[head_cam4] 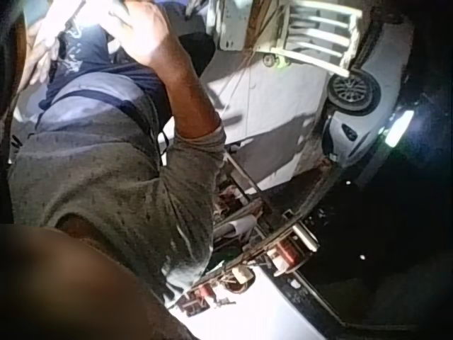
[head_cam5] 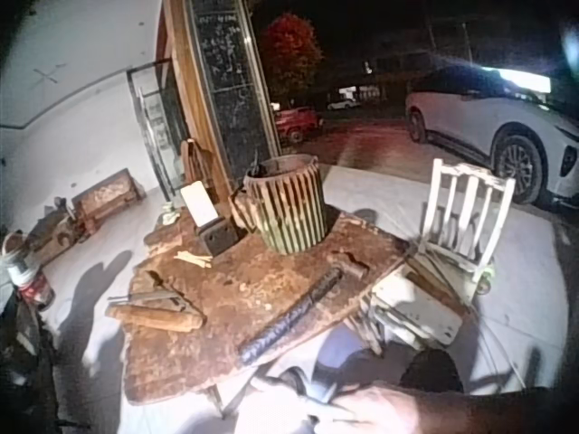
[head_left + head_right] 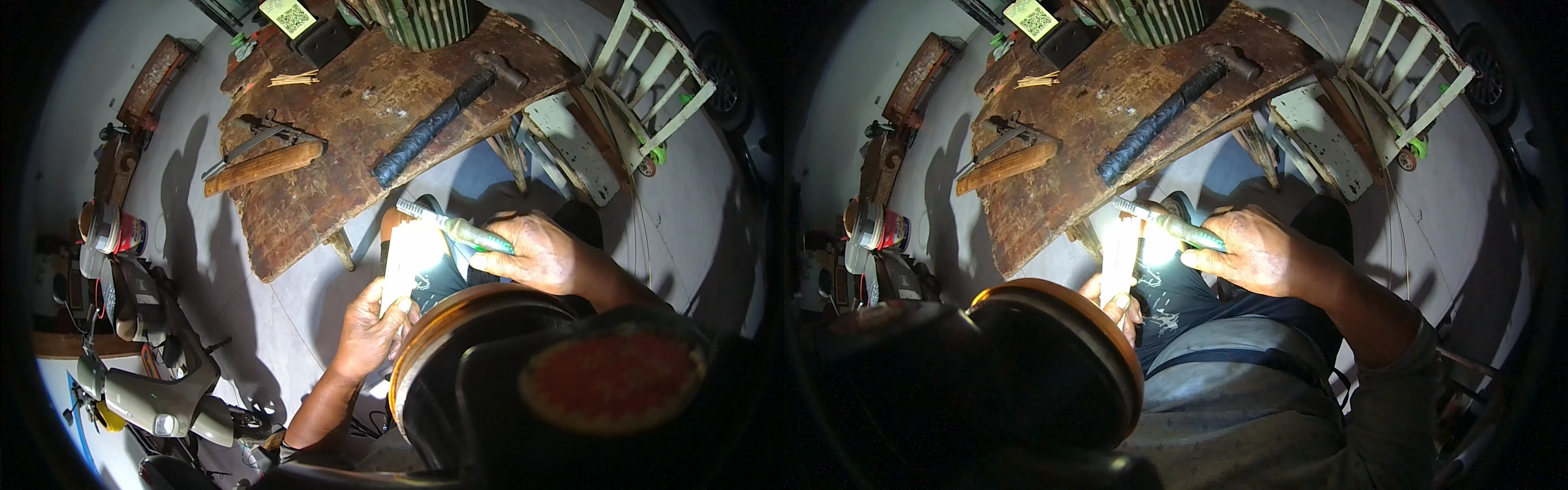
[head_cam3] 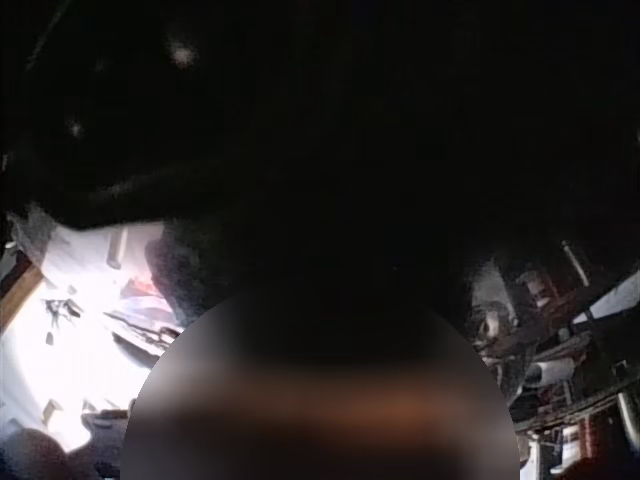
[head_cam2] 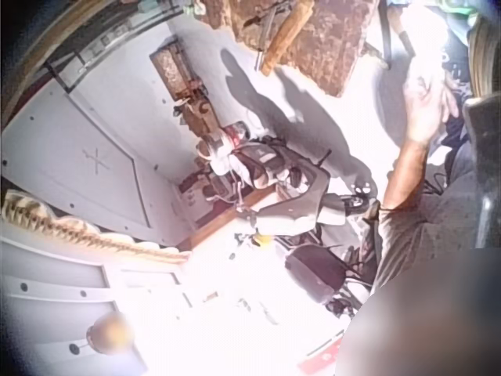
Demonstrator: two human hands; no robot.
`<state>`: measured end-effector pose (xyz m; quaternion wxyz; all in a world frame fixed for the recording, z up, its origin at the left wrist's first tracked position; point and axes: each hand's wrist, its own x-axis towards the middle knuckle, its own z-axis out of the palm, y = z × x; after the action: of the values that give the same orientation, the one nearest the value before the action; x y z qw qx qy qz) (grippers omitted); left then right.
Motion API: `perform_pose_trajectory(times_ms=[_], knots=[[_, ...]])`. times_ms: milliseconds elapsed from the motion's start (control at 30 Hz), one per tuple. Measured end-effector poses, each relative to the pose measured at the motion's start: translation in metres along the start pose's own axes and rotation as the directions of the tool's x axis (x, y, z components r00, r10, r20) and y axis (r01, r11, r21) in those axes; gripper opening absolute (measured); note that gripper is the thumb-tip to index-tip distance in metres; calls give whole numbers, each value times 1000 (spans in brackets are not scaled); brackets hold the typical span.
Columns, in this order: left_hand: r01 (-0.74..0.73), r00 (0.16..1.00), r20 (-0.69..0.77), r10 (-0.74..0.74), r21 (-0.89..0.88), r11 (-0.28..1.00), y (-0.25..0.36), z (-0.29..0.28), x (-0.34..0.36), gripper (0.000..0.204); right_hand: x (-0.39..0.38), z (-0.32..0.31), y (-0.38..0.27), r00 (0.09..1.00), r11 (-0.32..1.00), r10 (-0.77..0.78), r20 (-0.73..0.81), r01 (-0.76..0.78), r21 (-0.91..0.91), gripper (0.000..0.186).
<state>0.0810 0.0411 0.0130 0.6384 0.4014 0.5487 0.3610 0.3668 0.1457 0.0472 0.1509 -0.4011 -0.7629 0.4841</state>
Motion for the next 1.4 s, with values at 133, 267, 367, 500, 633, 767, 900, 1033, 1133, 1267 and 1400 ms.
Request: perform_pose_trajectory(times_ms=[133,267,367,500,633,767,900,1033,1133,1267,1400], knots=[[1,1000,4,-1,-14,1000,0,-1,0,9,-1,-1,-2,1000,1000,-14,24,14,27,42],[26,999,22,-25,-60,998,-1,-1,1,12,0,2,0,1000,1000,-1,7,1,31,42],[12,999,40,-8,-92,996,-2,0,2,14,-1,9,4,999,996,46,-3,-46,73,41],[17,999,36,-13,-119,993,-5,3,4,15,2,21,17,993,996,68,-92,-73,-49,42],[38,996,81,-27,-141,989,-9,8,5,18,3,29,39,975,947,18,-223,-88,-308,45],[-9,998,64,17,-131,991,-13,9,1,21,-3,11,66,970,901,180,-163,-229,-368,43],[38,995,103,-15,-216,976,-12,0,-1,23,-26,-15,82,983,937,87,-162,-136,-321,44],[-8,993,116,33,-205,979,-12,4,9,29,-50,-42,106,914,909,232,-333,-325,-260,49],[16,991,132,15,-231,973,-6,13,14,30,-51,-61,143,816,862,235,-528,-426,-275,47],[-42,984,158,87,-270,962,5,24,21,29,-46,-80,219,686,774,215,-695,-554,-306,45],[-47,987,144,74,-183,982,3,28,25,23,-57,-93,294,699,686,6,-715,-523,-506,33]])
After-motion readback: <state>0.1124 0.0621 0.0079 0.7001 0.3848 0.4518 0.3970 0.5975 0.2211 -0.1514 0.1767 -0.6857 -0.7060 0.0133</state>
